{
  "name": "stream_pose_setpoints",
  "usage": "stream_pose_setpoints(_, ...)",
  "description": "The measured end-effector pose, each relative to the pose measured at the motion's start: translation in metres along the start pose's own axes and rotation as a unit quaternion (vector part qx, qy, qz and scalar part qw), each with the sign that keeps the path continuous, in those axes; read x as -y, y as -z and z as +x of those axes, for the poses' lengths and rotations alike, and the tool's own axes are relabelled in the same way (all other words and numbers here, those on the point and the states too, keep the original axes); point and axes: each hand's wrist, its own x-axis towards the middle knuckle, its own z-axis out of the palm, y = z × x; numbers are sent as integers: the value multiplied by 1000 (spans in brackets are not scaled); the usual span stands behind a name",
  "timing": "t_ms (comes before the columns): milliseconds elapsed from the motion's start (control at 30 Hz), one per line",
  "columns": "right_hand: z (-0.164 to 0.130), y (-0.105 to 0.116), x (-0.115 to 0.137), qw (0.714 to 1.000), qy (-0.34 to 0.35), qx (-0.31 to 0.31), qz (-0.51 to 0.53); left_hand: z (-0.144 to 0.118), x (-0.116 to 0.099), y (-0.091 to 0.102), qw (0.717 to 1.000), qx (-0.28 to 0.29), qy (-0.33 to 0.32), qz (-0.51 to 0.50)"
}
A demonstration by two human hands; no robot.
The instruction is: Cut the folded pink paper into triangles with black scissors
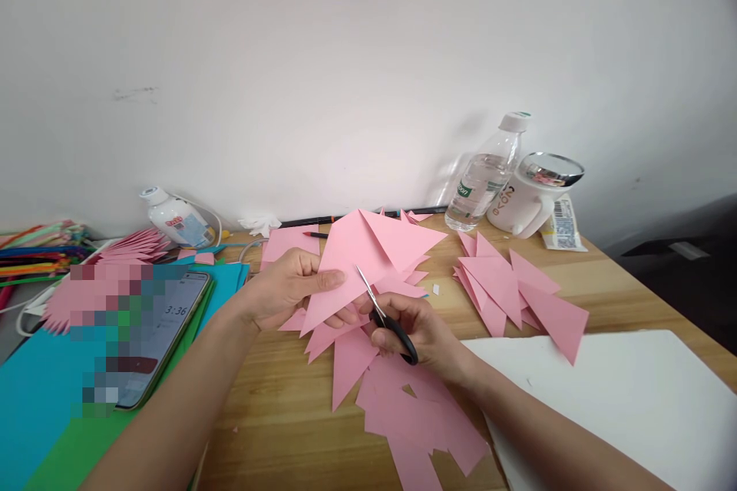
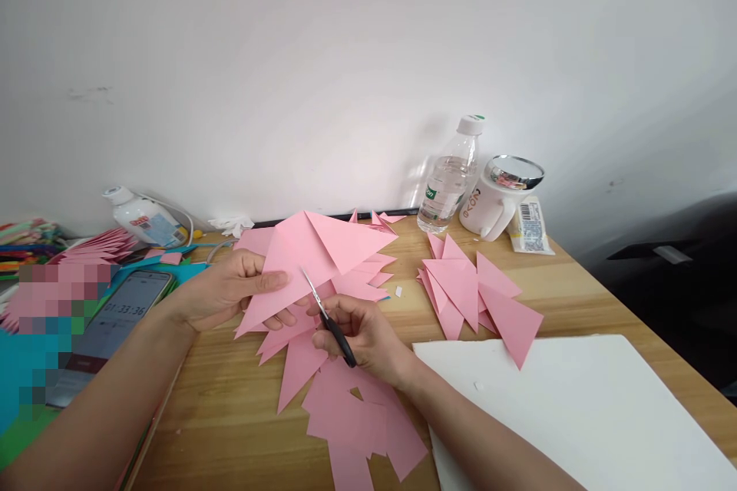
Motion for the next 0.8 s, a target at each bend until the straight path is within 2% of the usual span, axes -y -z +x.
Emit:
stream_pose_setpoints(433,0,-1,-2,1000,-10,-24,-3,0,0,0,1000,1,1,-7)
stream_pose_setpoints(800,1,-3,6,1000,0,-11,-24,5,8,1,999,23,24,-4)
